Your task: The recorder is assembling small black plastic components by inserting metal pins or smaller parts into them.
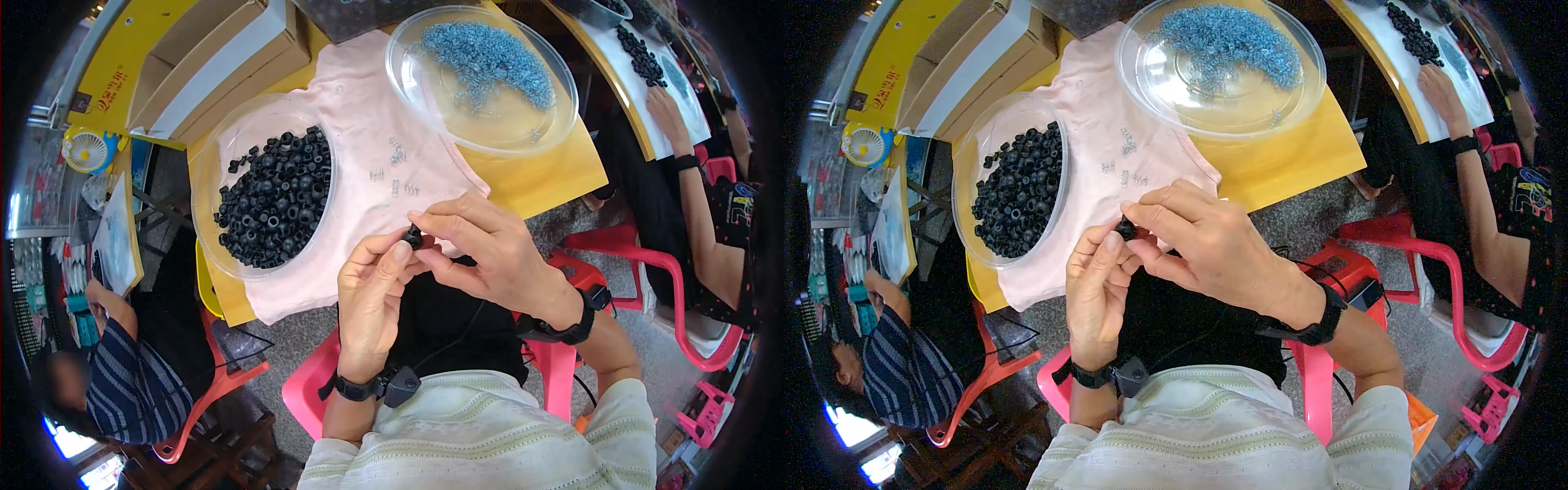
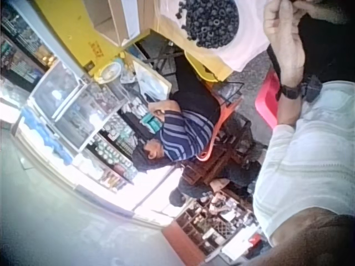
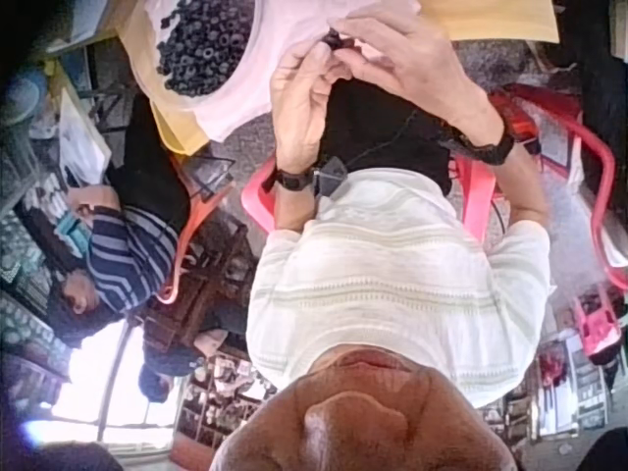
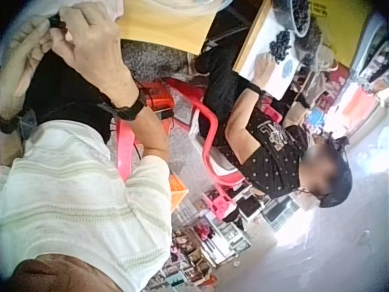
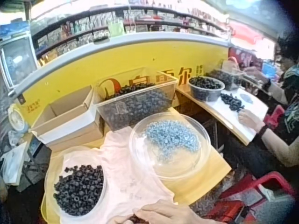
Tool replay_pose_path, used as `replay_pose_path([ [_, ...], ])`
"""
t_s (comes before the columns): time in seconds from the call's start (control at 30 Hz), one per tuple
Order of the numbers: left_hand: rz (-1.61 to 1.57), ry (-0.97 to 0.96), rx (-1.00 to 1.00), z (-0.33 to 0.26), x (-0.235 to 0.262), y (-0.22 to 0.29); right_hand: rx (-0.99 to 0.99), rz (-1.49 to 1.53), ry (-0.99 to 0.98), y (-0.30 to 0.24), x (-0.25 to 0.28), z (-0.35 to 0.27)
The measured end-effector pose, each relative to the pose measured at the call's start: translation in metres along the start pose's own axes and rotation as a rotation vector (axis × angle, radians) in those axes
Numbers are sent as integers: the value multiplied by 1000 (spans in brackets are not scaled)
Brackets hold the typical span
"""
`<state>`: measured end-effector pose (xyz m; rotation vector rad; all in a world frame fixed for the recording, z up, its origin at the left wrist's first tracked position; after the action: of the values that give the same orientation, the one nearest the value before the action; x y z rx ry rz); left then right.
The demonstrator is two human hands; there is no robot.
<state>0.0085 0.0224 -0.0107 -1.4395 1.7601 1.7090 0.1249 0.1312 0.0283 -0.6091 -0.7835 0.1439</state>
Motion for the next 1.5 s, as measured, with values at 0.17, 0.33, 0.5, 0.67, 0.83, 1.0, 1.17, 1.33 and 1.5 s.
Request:
replay_pose_path([
  [0.17,90,-6,18,-2,-3,5,-31,-21,-39,-7,2,0],
  [0.33,61,-44,56,-4,-2,6,6,-111,-59,-10,-2,3],
  [0.5,215,31,40,-6,-8,7,111,-195,-13,-16,-2,5],
  [0.67,194,-38,-24,-3,-3,5,104,-196,-81,-16,-2,5],
  [0.83,190,-61,10,-3,0,5,118,-297,-135,-15,-5,9],
  [1.0,270,-67,105,-4,-9,6,193,-345,-180,-10,-6,10],
  [1.17,343,-88,120,-7,-5,6,240,-309,-258,-6,-8,5],
  [1.33,355,-86,170,-2,5,-1,254,-364,-365,0,-13,-3],
  [1.5,391,-142,188,3,4,3,216,-308,-334,-2,-15,-5],
])
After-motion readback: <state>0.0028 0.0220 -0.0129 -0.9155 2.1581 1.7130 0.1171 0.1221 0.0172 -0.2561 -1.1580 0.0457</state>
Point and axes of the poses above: each hand's wrist, its own z-axis towards the middle knuckle, its own x-axis out of the back of the hand, y = z × x, the point moved 3 cm from there along z, towards the middle knuckle, and after that the axes turned 9 degrees about -z, right-handed, at the moved point
